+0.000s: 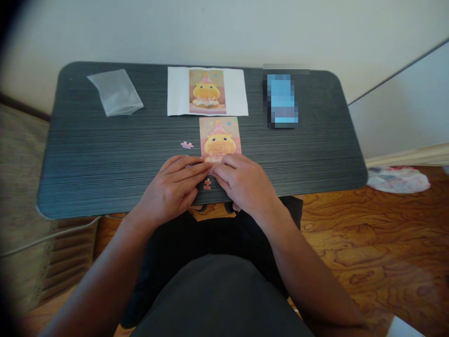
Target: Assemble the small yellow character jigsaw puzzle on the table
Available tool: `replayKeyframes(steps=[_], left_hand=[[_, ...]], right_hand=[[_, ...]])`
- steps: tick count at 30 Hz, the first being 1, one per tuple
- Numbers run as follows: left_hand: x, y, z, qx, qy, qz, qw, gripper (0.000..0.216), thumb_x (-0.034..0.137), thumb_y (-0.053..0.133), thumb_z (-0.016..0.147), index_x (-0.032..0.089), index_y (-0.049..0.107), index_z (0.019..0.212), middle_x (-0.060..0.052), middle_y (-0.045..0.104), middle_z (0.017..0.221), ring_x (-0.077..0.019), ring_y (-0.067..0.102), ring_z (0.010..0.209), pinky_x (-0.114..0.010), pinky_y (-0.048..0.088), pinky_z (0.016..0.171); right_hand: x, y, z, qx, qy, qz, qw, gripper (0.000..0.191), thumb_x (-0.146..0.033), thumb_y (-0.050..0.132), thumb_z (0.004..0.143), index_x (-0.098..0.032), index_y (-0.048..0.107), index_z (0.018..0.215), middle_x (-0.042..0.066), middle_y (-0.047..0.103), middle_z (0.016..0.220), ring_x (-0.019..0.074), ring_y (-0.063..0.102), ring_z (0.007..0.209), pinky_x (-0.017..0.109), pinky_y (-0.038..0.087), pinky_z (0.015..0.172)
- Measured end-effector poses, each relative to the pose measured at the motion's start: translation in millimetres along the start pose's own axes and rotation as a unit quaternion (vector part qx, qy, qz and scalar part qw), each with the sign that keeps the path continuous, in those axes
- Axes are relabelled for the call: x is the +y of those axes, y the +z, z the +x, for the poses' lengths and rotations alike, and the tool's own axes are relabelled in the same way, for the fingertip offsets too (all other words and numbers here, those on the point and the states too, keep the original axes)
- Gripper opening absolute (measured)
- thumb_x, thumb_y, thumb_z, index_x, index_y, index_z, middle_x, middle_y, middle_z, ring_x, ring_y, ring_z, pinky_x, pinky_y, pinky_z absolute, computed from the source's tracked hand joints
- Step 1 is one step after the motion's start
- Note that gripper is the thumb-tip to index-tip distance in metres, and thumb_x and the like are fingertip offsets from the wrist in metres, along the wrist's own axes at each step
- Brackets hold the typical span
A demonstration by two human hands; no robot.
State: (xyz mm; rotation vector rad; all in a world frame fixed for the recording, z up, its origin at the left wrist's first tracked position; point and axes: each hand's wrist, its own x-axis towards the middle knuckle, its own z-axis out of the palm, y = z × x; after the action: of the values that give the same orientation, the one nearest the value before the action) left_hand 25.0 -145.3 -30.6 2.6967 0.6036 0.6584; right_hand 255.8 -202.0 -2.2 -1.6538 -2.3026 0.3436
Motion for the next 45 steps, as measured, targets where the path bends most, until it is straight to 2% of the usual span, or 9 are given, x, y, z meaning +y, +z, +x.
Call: replayKeyframes(steps=[8, 20, 25, 29, 36, 45], left_hand=[[1, -1, 0, -0.003, 0.006, 0.022, 1.0, 0.044, 0.008, 0.052, 0.103, 0.009, 0.065, 0.145, -0.013, 0.07, 0.148, -0.0318, 0.062, 0.14, -0.056, 0.049, 0.12], [1, -1, 0, 0.0, 0.007, 0.024, 1.0, 0.041, 0.009, 0.052, 0.104, 0.009, 0.066, 0.143, -0.013, 0.072, 0.146, -0.0317, 0.063, 0.14, -0.056, 0.05, 0.119], [1, -1, 0, -0.003, 0.009, 0.029, 1.0, 0.043, 0.01, 0.052, 0.104, 0.009, 0.064, 0.145, -0.014, 0.072, 0.146, -0.0317, 0.062, 0.14, -0.056, 0.05, 0.119], [2, -1, 0, 0.005, 0.012, 0.033, 0.999, 0.043, 0.008, 0.053, 0.103, 0.007, 0.065, 0.144, -0.014, 0.072, 0.145, -0.0322, 0.063, 0.139, -0.056, 0.051, 0.118], [-1, 0, -1, 0.003, 0.009, 0.015, 1.0, 0.047, 0.007, 0.055, 0.1, 0.012, 0.064, 0.146, -0.013, 0.072, 0.146, -0.0318, 0.062, 0.141, -0.058, 0.05, 0.119], [-1, -1, 0, -0.01, 0.009, 0.017, 1.0, 0.051, 0.008, 0.055, 0.101, 0.013, 0.061, 0.151, -0.011, 0.069, 0.15, -0.0315, 0.061, 0.143, -0.058, 0.048, 0.12]], right_hand=[[2, 9, -5, 0.053, -0.024, -0.009, 0.998, 0.027, -0.03, 0.056, 0.112, -0.018, 0.079, 0.111, 0.011, 0.076, 0.107, 0.0252, 0.07, 0.101, 0.039, 0.054, 0.088], [-1, 3, -5, 0.042, -0.04, -0.032, 0.998, 0.028, -0.026, 0.058, 0.111, -0.014, 0.082, 0.111, 0.012, 0.074, 0.1, 0.0255, 0.068, 0.097, 0.04, 0.056, 0.085], [-8, -1, -12, 0.041, -0.06, -0.092, 0.993, 0.028, -0.025, 0.059, 0.109, -0.013, 0.081, 0.122, 0.012, 0.073, 0.099, 0.0289, 0.064, 0.095, 0.045, 0.057, 0.083], [-9, 1, -18, 0.046, -0.059, -0.087, 0.993, 0.031, -0.022, 0.059, 0.108, -0.013, 0.076, 0.132, 0.014, 0.076, 0.107, 0.0292, 0.065, 0.099, 0.047, 0.058, 0.091], [-6, 2, -18, 0.069, -0.08, -0.076, 0.991, 0.028, -0.018, 0.06, 0.107, -0.011, 0.08, 0.124, 0.014, 0.076, 0.105, 0.0282, 0.064, 0.096, 0.044, 0.059, 0.087], [-4, 4, -17, 0.068, -0.066, -0.055, 0.994, 0.029, -0.02, 0.058, 0.108, -0.014, 0.078, 0.127, 0.012, 0.076, 0.111, 0.0274, 0.063, 0.1, 0.044, 0.059, 0.093]])
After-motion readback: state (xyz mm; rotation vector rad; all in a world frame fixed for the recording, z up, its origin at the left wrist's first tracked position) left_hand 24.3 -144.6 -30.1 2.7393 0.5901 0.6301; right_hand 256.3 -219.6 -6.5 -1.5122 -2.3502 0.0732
